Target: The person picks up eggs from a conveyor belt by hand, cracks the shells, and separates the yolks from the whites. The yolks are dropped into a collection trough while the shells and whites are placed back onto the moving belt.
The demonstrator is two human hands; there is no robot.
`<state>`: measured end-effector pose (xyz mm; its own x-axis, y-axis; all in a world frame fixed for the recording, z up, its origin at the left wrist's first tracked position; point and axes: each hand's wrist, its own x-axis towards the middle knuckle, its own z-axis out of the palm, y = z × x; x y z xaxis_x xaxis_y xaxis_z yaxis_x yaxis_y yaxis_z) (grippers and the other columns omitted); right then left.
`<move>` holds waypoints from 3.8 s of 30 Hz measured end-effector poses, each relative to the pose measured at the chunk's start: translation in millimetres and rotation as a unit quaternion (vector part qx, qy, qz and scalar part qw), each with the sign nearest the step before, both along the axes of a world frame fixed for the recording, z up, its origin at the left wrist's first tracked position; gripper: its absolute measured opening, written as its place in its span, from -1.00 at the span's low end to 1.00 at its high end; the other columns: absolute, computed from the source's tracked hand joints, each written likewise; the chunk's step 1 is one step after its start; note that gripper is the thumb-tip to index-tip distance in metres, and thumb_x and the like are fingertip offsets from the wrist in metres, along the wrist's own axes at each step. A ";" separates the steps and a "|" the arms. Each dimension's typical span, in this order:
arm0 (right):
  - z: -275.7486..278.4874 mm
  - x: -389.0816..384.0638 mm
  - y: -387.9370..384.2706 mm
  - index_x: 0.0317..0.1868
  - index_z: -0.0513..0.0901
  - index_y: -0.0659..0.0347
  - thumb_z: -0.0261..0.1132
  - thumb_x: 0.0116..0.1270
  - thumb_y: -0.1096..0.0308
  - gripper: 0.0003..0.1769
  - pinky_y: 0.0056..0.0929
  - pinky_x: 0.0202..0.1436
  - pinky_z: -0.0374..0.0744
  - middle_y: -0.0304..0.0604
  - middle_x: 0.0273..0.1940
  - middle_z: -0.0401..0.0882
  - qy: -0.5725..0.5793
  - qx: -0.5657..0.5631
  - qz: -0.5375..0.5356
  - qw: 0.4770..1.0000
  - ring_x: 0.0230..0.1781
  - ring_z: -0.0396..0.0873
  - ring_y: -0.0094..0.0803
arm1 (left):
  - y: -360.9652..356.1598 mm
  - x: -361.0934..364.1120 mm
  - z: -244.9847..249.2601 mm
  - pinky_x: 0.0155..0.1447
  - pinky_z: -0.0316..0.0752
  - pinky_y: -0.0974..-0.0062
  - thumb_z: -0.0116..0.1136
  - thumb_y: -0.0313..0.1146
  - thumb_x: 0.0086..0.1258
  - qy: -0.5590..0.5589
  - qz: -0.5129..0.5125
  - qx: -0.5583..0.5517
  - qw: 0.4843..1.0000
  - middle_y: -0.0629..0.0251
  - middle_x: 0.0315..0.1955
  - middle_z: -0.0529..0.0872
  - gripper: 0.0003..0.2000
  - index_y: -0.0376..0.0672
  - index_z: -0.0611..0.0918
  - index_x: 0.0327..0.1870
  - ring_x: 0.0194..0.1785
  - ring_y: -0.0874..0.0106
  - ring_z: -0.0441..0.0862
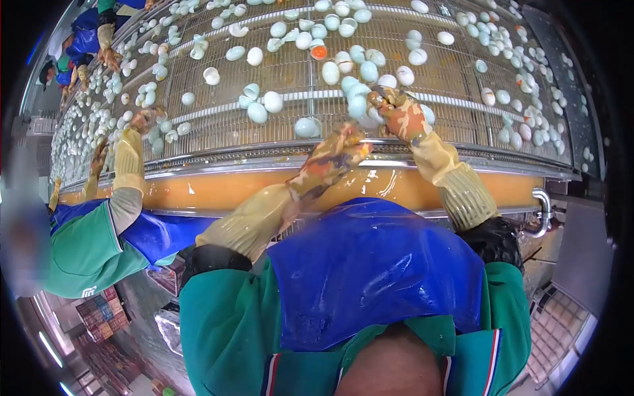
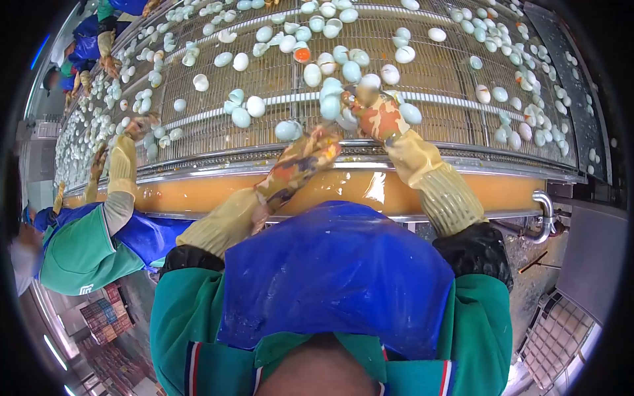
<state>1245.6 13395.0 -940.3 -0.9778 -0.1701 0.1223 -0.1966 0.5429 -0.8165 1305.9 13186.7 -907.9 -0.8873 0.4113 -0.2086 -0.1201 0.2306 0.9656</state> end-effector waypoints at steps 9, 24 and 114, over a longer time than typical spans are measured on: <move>22.5 84.5 19.5 -0.01 0.56 0.15 0.14 0.23 0.35 -0.70 -0.34 -0.02 0.52 -0.10 0.03 0.52 0.007 -0.009 0.180 0.984 -0.01 0.52 -0.17 | 59.9 -13.4 26.3 -0.13 0.61 0.36 0.15 -0.16 0.34 -0.299 0.086 0.300 0.902 0.21 -0.13 0.62 -0.58 -0.14 0.39 0.13 -0.13 0.38 0.64; 36.8 95.3 160.6 0.14 0.48 0.13 0.10 0.30 0.39 -0.62 -0.44 -0.03 0.52 -0.11 0.08 0.51 -0.269 -0.356 -0.006 0.895 -0.03 0.54 -0.39 | -42.5 -78.5 -51.1 0.13 0.44 0.29 0.14 -0.15 0.34 -0.161 0.328 0.315 0.876 0.18 0.00 0.59 -0.56 -0.08 0.43 0.19 0.03 0.25 0.57; 37.3 155.4 537.2 -0.04 0.61 0.18 0.24 0.25 0.35 -0.73 -0.36 -0.23 0.55 -0.18 -0.31 0.65 -0.185 -0.076 0.000 0.980 -0.31 0.58 -0.37 | 449.1 59.5 -6.9 -0.01 0.50 0.38 0.04 -0.16 0.36 0.020 -0.092 0.078 0.992 0.12 -0.13 0.54 -0.71 -0.24 0.51 -0.17 -0.11 0.34 0.54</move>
<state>1401.1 13932.2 -903.0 -0.9598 -0.1772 -0.2177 0.1291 0.4097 -0.9030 1365.4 13635.8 -914.8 -0.8005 0.5918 -0.0953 -0.0509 0.0914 0.9945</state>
